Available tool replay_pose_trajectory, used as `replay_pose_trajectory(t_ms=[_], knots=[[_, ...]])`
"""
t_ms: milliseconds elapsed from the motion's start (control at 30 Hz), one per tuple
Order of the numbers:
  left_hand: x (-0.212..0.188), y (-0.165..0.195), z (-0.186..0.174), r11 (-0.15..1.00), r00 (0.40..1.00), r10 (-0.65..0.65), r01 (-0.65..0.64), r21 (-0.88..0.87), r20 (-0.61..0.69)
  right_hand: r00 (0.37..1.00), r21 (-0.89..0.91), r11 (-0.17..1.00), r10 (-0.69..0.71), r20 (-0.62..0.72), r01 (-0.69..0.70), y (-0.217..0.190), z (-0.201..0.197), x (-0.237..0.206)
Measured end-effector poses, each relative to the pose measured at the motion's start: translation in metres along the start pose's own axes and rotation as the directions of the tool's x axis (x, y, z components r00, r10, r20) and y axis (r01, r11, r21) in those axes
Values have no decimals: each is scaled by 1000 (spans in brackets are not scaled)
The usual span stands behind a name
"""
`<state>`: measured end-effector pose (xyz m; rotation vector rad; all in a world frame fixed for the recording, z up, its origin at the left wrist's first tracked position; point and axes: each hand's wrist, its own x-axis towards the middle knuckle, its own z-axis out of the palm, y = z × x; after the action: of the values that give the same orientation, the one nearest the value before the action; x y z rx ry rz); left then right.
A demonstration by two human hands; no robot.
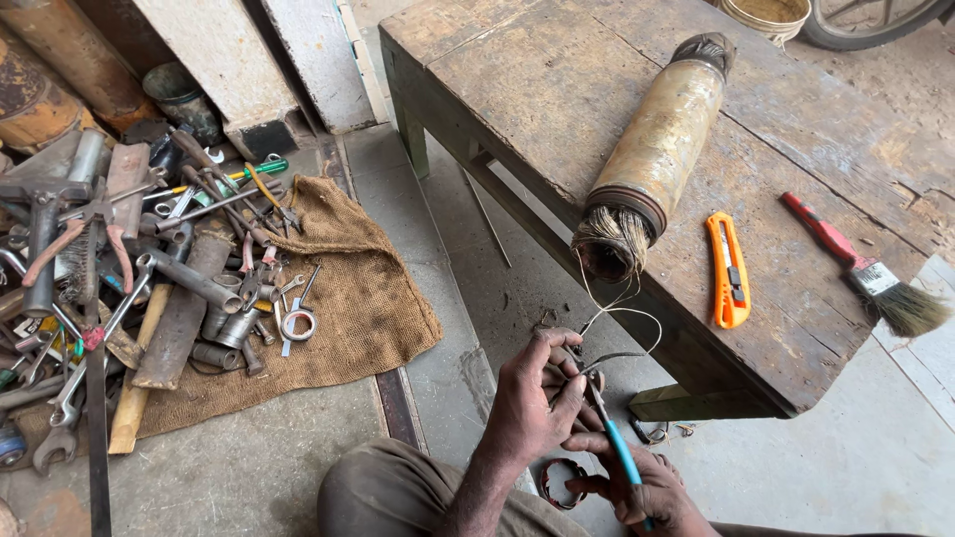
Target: The person sits on the floor and uses a utility knife and pliers to strip the insulation from a wire and twist the exposed strands. The person then uses a thin wire to wrap and secure the twisted section.
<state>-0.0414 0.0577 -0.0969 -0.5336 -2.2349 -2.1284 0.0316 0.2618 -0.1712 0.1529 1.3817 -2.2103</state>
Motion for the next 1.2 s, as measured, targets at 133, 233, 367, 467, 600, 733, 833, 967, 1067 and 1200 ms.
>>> replay_pose_trajectory(t_ms=[133,233,367,467,600,733,833,967,1067,1200], knots=[[0,3,-4,1000,999,23,-23,-7,32,1000,46,999,-18,7,17,-7,-1,-8],[-2,7,-9,999,999,11,-9,-54,40,953,-110,977,-150,264,184,-13,0,-12],[-5,13,-13,982,994,-70,83,-172,83,982,-9,996,-82,171,85,-7,-3,-11],[-6,14,-12,987,996,-50,60,-148,75,994,-20,998,-56,96,58,3,-8,-10],[-9,7,-10,978,997,-73,77,-194,28,990,-288,957,-78,-121,40,10,-10,-13],[-9,-8,-10,963,998,-63,65,-263,18,980,-557,829,-150,-130,53,-2,0,-10],[-6,-20,-16,960,1000,-7,12,-280,20,979,-646,748,-203,-5,151,-19,9,-11],[-7,-28,-21,895,998,-30,51,-444,53,988,-707,699,-155,0,110,-29,15,-10],[-8,-31,-16,845,999,33,-20,-535,15,996,-441,897,-8,-85,-30,-25,16,-9],[-5,-41,-12,611,975,-220,119,-782,-24,999,-278,960,17,-36,-26,-22,14,-10]])
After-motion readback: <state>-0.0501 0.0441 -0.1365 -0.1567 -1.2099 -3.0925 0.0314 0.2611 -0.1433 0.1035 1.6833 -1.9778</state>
